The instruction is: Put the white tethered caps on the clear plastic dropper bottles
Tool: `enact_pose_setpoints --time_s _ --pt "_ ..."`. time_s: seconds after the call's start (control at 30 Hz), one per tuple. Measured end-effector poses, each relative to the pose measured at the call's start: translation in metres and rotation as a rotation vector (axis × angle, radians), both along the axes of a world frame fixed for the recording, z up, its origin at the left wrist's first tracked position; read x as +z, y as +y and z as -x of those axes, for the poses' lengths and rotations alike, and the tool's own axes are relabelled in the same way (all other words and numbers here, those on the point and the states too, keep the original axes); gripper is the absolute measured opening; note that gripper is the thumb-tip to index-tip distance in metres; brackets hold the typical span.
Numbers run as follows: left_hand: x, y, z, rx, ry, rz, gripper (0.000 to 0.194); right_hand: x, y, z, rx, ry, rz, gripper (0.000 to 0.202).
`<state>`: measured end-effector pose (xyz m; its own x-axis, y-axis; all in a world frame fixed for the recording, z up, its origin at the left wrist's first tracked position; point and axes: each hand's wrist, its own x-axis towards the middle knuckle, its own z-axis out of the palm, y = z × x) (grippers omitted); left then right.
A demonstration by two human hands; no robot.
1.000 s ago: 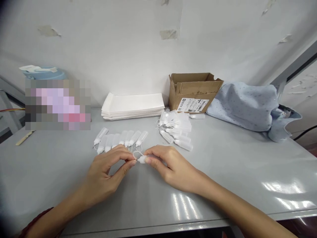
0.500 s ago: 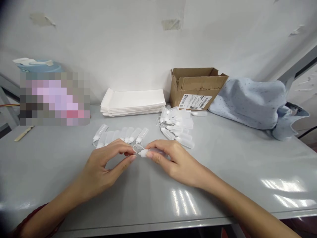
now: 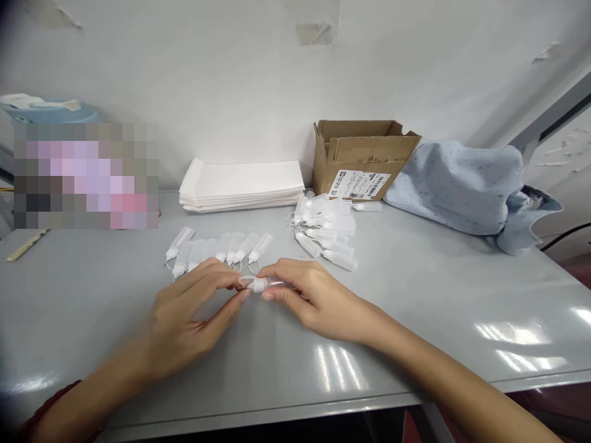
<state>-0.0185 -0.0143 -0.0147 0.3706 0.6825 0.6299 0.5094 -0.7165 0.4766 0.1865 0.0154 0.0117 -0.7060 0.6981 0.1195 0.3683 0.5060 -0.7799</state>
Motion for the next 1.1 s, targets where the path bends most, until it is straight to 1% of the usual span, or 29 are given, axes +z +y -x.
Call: enact_pose_setpoints --time_s 0.1,0.2,0.33,0.53,0.77,0.9,1.1 --pt "0.002 0.002 0.003 0.002 0.027 -0.031 0.017 0.002 0.000 -0.002 -0.021 0.006 0.042 0.022" --pt "0.004 0.002 0.006 0.004 0.077 -0.012 0.017 0.004 0.001 -0.003 -0.036 -0.011 0.082 0.024" --pt "0.006 0.002 0.010 0.027 0.111 0.006 0.016 0.003 0.002 -0.003 -0.066 0.007 0.062 0.025" --pt "0.007 0.002 0.010 0.063 0.091 -0.007 0.016 0.003 0.002 -0.003 -0.044 0.031 0.033 0.025" --pt "0.016 0.005 0.012 0.115 0.037 -0.004 0.013 0.007 0.006 -0.009 -0.102 0.040 0.063 0.024" --pt "0.015 0.005 0.011 0.090 0.053 0.042 0.015 0.005 0.006 -0.008 -0.092 0.036 0.080 0.024" --pt "0.008 0.002 0.005 0.040 0.031 0.049 0.014 0.002 0.001 -0.002 -0.052 0.006 0.064 0.026"
